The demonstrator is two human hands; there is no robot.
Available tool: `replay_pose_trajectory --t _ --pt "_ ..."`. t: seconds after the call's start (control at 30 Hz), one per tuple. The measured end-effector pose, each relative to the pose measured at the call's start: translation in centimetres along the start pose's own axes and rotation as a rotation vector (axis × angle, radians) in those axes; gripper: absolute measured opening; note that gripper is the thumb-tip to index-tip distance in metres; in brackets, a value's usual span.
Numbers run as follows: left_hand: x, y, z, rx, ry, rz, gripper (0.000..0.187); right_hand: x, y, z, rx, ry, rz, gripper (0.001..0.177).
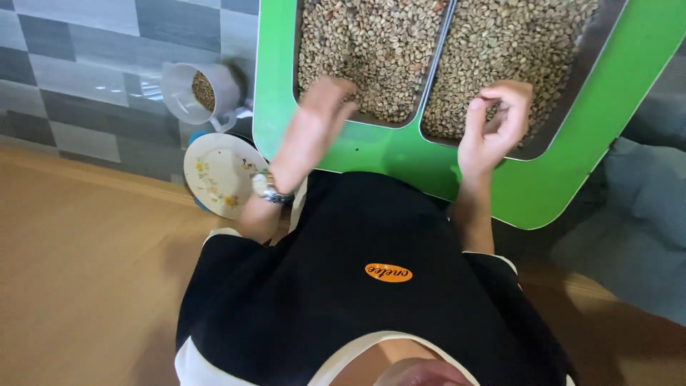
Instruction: Manually sorting green coffee beans to remove defects by picking them out of trays.
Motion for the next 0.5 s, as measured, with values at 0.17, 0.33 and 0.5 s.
replay_pose_trajectory --t 0.17,0.33,0.5 --pt "-0.8 -3.5 1.4 -0.330 -0.067 -0.043 0.058 0.3 -0.8 0.2 0.102 -0.021 0.007 0.015" --pt "2.4 -4.9 0.7 -0.356 -0.081 -0.108 0.064 0.3 -0.8 0.1 0.078 -0.023 0.029 0.009" --pt "4.5 -5.1 -1.6 -0.275 -0.046 -0.141 0.053 0.2 -0.7 0.2 0.115 -0.013 0.032 0.010"
Point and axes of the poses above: each hand's wrist, its own z-axis away from the middle knuckle, its own x-axis out of the palm, y = z × x, the point moved 9 cm from there along -z, towards the middle knuckle, and after that the axes turned 15 degrees about x, right-handed, at the moved point
